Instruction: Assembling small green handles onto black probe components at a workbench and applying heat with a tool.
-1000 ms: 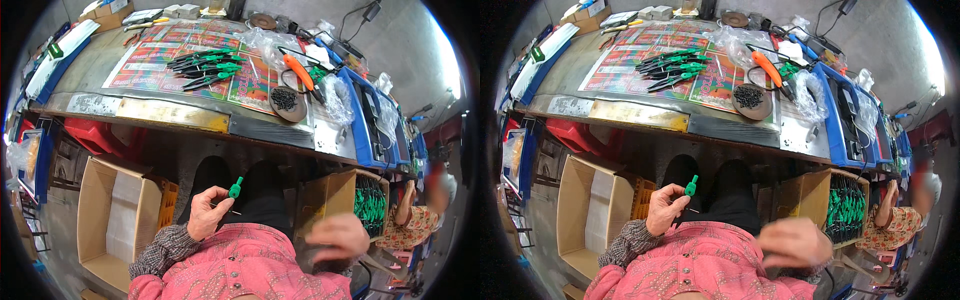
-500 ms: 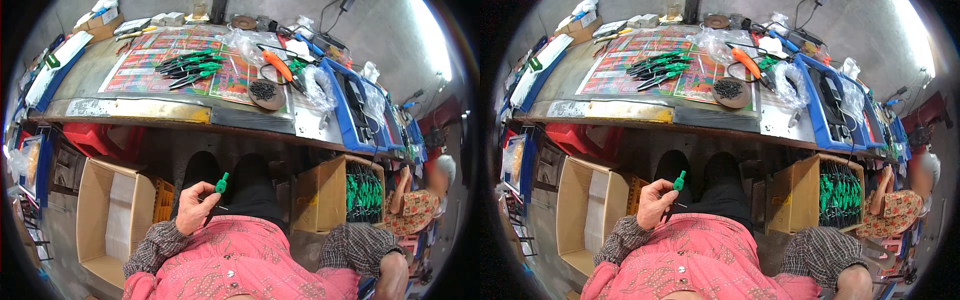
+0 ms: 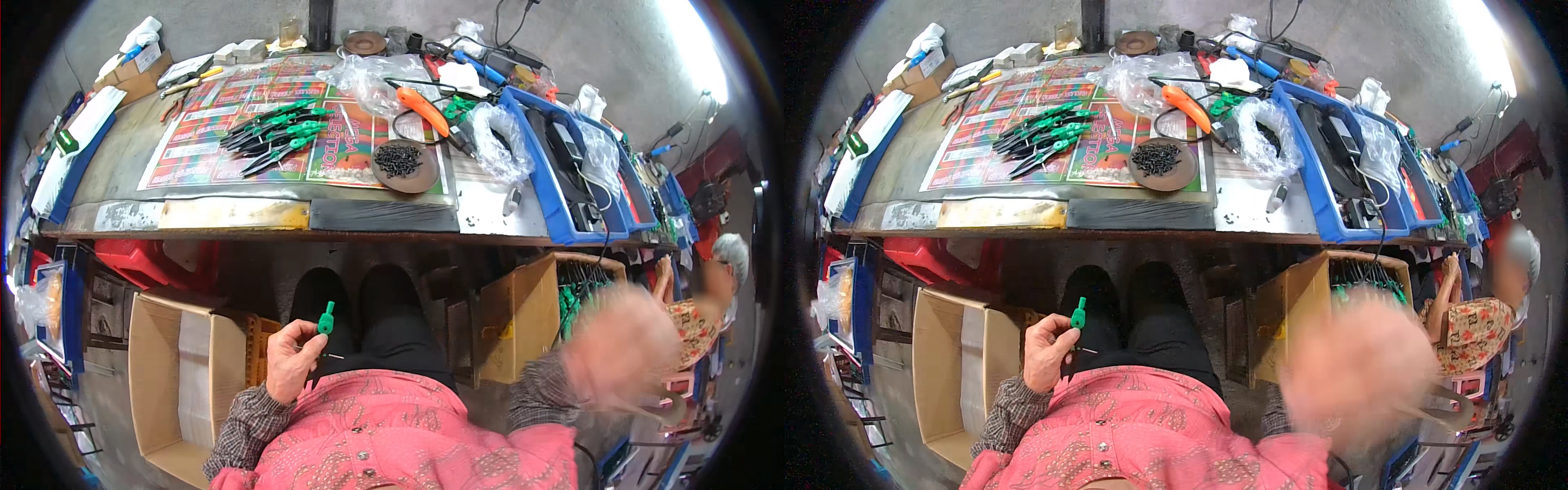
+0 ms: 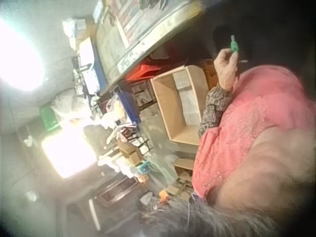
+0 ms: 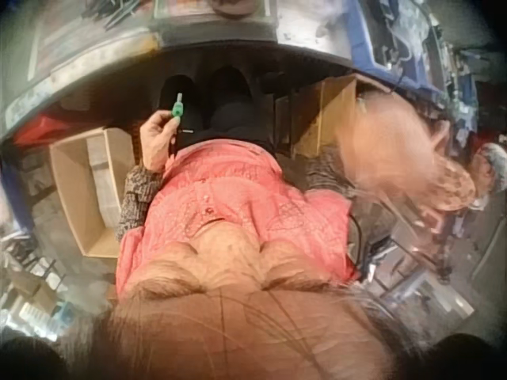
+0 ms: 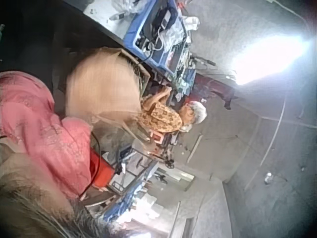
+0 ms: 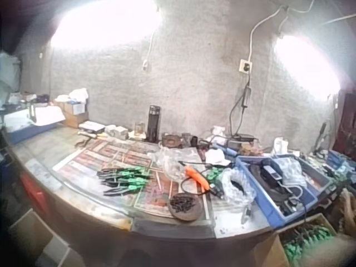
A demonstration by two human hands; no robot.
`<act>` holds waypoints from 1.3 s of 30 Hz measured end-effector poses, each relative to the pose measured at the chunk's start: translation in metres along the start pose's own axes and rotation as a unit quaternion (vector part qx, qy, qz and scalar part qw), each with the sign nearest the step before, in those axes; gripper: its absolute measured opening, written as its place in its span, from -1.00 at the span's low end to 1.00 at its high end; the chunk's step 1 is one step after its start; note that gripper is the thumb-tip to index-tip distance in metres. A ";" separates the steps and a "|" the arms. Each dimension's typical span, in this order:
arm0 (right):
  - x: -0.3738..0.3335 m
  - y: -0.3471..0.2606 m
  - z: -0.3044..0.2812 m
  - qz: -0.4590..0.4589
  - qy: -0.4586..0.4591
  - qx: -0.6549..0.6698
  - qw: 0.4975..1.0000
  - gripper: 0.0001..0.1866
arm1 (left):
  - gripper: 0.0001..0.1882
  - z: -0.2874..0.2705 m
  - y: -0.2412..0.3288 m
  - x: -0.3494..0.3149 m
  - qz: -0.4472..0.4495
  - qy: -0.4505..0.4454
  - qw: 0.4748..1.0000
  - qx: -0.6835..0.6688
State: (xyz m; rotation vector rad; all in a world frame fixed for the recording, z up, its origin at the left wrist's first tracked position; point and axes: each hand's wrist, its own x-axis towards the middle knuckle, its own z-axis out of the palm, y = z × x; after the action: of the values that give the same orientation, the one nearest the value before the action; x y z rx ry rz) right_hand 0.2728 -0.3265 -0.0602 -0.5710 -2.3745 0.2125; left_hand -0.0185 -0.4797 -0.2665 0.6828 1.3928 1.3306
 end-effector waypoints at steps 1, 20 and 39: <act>-0.002 0.005 -0.001 0.019 0.013 -0.022 0.999 -0.85 | -0.90 -0.002 0.003 0.000 -0.011 0.005 1.000 -0.009; 0.006 0.193 0.150 0.110 -0.031 -0.104 0.988 -0.88 | -0.91 0.020 -0.010 0.051 -0.062 -0.014 0.998 0.003; 0.067 0.163 0.172 0.070 -0.081 -0.114 0.988 -0.85 | -0.90 0.008 -0.017 0.051 -0.051 -0.013 0.999 0.014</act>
State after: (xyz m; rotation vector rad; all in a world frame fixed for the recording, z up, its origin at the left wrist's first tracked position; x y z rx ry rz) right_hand 0.1710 -0.1511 -0.1999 -0.8587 -2.5366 0.0484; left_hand -0.0217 -0.4341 -0.2961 0.6361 1.4097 1.2205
